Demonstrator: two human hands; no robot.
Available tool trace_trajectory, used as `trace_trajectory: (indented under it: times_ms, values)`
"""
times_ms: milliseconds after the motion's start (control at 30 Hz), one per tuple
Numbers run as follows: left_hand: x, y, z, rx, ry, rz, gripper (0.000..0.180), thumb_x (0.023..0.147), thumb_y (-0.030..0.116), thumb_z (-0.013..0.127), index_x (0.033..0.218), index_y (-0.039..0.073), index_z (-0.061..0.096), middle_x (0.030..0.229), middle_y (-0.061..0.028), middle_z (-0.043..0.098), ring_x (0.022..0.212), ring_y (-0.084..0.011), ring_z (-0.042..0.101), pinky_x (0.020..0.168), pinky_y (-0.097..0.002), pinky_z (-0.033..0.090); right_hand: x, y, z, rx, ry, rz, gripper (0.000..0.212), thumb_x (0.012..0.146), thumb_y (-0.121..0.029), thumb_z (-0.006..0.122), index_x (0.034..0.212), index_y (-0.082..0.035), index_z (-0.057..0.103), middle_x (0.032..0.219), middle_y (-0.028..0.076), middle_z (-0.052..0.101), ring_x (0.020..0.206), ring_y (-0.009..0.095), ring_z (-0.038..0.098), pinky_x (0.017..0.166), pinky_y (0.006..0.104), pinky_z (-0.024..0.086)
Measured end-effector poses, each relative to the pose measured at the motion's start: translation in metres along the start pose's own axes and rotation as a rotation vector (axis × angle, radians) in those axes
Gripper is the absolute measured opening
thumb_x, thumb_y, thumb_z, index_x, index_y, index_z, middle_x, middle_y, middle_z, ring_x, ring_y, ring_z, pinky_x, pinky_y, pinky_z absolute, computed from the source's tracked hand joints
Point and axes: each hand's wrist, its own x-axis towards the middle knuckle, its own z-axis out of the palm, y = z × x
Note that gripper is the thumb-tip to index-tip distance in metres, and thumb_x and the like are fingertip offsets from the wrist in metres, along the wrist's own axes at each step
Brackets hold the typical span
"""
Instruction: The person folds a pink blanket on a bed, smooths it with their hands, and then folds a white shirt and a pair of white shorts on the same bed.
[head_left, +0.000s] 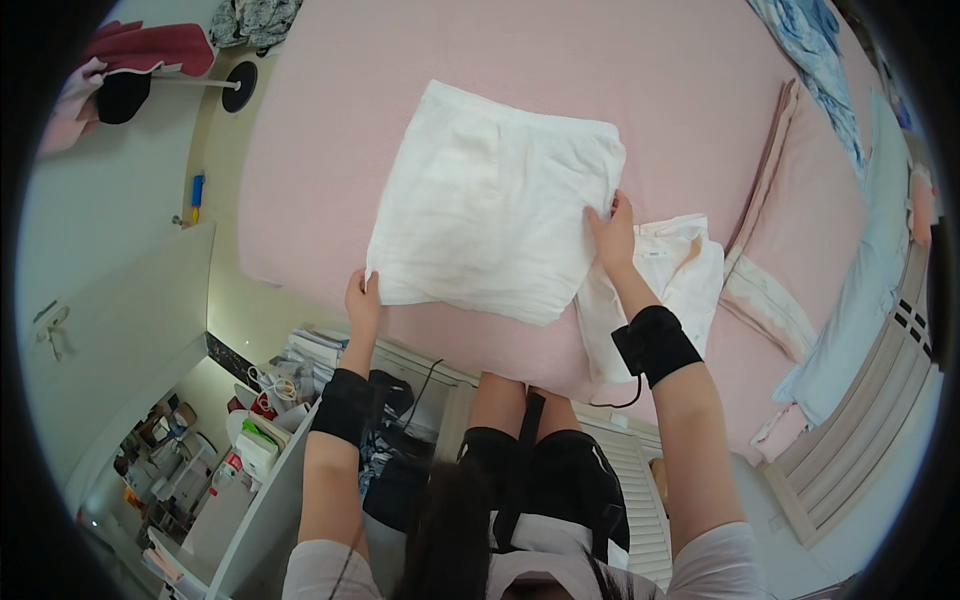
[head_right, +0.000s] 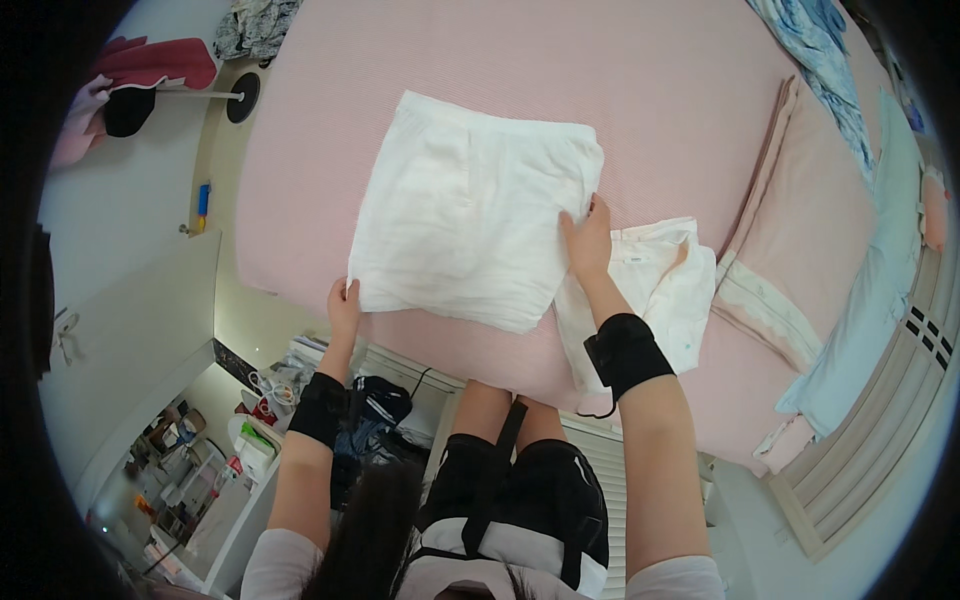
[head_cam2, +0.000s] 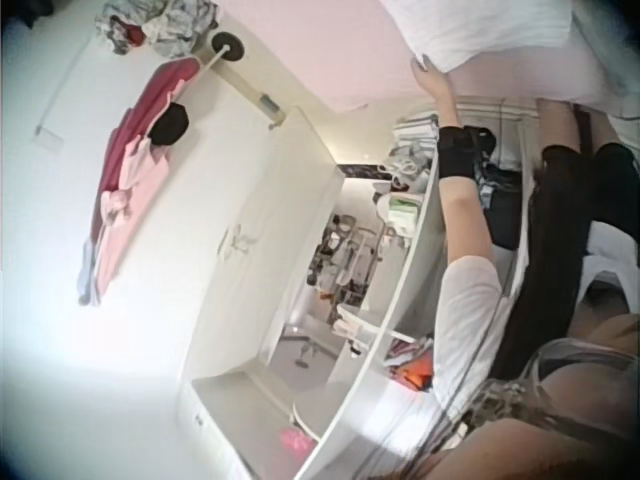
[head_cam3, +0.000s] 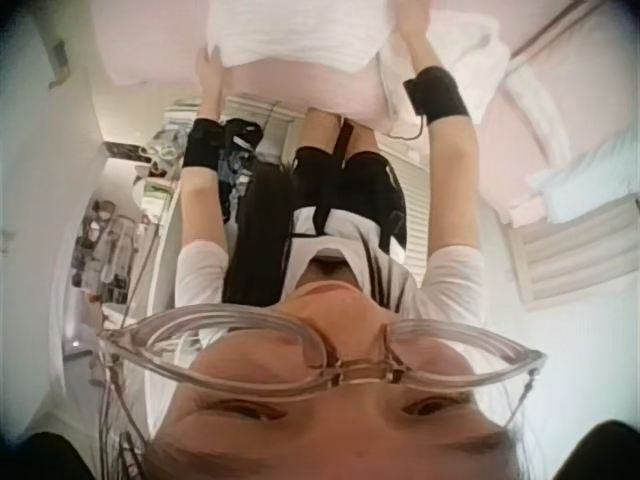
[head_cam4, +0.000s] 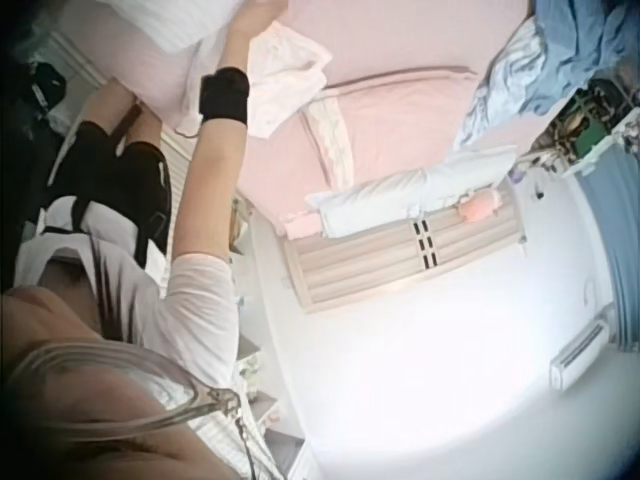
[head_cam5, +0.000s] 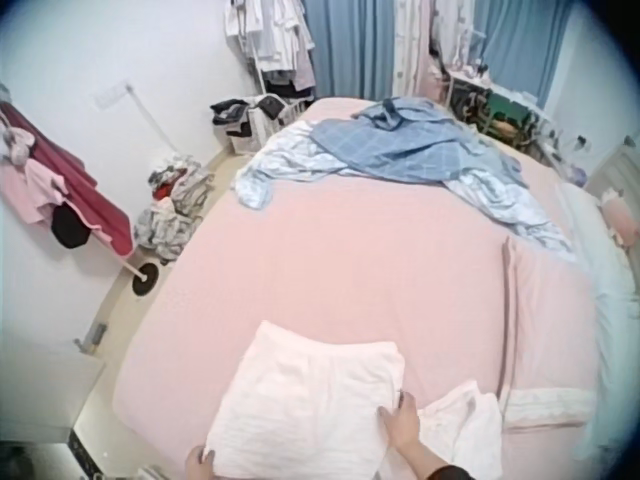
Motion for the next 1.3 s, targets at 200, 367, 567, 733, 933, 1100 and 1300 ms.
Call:
trace_trajectory:
  times_ms: [200,367,567,733,933,1100,1300]
  values:
    - [-0.013,0.050,0.004,0.142,0.106,0.298,0.036,0.083,0.017,0.059,0.113,0.001,0.048,0.103,-0.0131,0.054,0.091,-0.0214,0.053,0.079,-0.0317,0.042,-0.010,-0.063,-0.021,-0.018,-0.205,-0.001,0.047,0.079,-0.024,0.058,0.120,-0.003,0.044,0.096,0.020,0.059,0.086,0.033,0.058,0.075,0.0380,0.045]
    - [-0.025,0.169,0.048,-0.468,-0.352,0.109,0.049,0.080,0.020,0.063,0.120,-0.001,0.042,0.112,-0.0131,0.051,0.102,-0.0198,0.051,0.086,-0.0301,0.041,-0.090,-0.092,0.016,0.116,-0.545,-0.510,0.045,0.079,-0.021,0.056,0.120,-0.010,0.044,0.079,0.018,0.060,0.072,0.033,0.059,0.066,0.0416,0.046]
    - [-0.011,0.207,0.066,-0.402,-0.357,-0.237,0.051,0.078,0.016,0.064,0.121,-0.001,0.041,0.110,-0.0136,0.053,0.096,-0.0164,0.053,0.082,-0.0273,0.043,-0.115,-0.095,0.005,0.036,-0.931,-0.269,0.041,0.079,-0.020,0.056,0.117,-0.009,0.044,0.085,0.016,0.059,0.078,0.031,0.058,0.070,0.0387,0.045]
    - [-0.024,0.198,0.084,-0.608,-0.269,0.097,0.047,0.077,0.015,0.064,0.118,0.004,0.045,0.106,-0.0124,0.055,0.086,-0.0156,0.053,0.074,-0.0265,0.045,-0.083,-0.066,-0.011,0.280,-0.422,-0.359,0.041,0.077,-0.018,0.061,0.114,-0.006,0.046,0.091,0.009,0.055,0.083,0.023,0.056,0.069,0.0331,0.046]
    - [-0.042,0.246,0.096,-0.197,-0.374,0.348,0.032,0.076,0.006,0.064,0.105,0.005,0.050,0.089,-0.0007,0.056,0.071,-0.0101,0.047,0.062,-0.0215,0.039,-0.002,-0.080,-0.012,0.498,-0.291,-0.253,0.049,0.078,-0.020,0.062,0.120,-0.002,0.043,0.110,0.013,0.051,0.094,0.023,0.055,0.077,0.0315,0.046]
    - [-0.095,0.232,0.092,0.300,-0.622,0.801,0.035,0.077,0.020,0.061,0.106,0.004,0.052,0.081,-0.0095,0.058,0.069,-0.0217,0.057,0.063,-0.0331,0.046,0.029,-0.076,0.016,0.405,-0.553,0.070,0.062,0.076,-0.028,0.064,0.126,0.000,0.038,0.119,0.017,0.049,0.101,0.025,0.054,0.082,0.0339,0.044]
    - [-0.178,0.177,0.084,0.580,-0.999,1.203,0.020,0.073,0.017,0.053,0.087,0.003,0.056,0.090,-0.0127,0.055,0.085,-0.0272,0.056,0.076,-0.0359,0.046,0.009,-0.081,0.022,-0.153,-0.780,-0.178,0.063,0.070,-0.030,0.065,0.122,-0.003,0.043,0.100,0.015,0.059,0.092,0.024,0.058,0.076,0.0349,0.046]
